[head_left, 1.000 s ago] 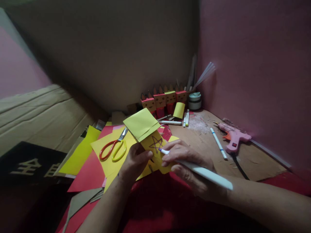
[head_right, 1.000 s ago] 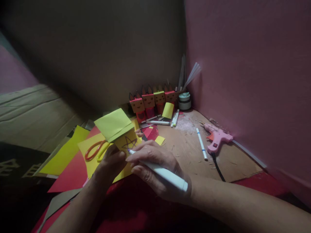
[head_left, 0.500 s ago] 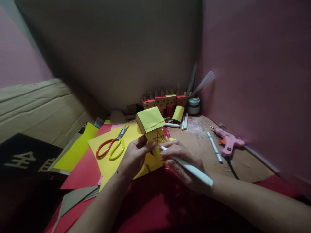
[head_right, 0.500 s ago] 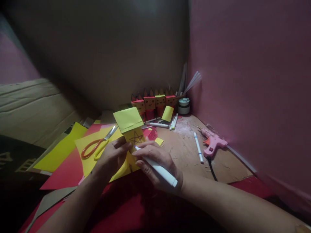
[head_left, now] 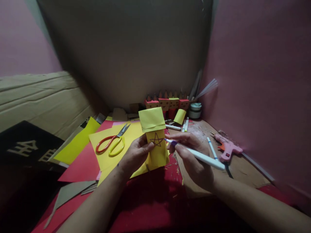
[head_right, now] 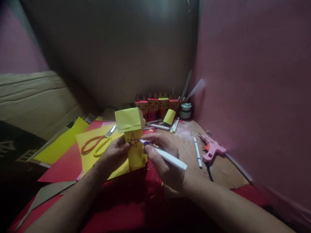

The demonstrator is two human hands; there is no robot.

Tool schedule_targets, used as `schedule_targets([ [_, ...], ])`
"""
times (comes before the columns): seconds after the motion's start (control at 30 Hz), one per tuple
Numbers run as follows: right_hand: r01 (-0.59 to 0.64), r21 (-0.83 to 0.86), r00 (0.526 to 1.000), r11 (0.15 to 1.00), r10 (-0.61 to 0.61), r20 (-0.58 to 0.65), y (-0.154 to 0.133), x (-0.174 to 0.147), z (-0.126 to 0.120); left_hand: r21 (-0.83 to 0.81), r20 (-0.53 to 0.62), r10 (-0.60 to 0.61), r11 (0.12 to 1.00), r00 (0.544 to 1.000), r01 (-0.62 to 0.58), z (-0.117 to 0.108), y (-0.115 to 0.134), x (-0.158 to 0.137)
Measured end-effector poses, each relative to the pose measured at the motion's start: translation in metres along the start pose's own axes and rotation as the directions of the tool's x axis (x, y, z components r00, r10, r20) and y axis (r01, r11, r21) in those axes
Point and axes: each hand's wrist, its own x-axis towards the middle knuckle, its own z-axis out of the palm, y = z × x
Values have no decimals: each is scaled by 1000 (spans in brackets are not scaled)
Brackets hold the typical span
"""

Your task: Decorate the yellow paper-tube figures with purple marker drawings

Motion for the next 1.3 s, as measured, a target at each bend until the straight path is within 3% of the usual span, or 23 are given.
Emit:
schedule_targets([
  [0.1,-47,91,997,995,52,-49,2,-1,3,-28,14,-8,1000,1000,9,1,0,-1],
  [0.23,-63,60,997,996,66,-41,-2,-2,4,-41,31,-16,999,999,17,2,0,-1],
  [0.53,41,-146,997,988,-50,-58,-2,-7,4,-29,97,-7,1000,995,10,-2,-3,1],
  [0.93,127,-191,988,973,-141,-61,0,-7,10,18,140,20,1000,990,-23,-2,-1,-2],
  [1.3,111,-196,992,974,-119,-31,-2,-7,9,43,115,4,999,993,-9,-3,-2,-3],
])
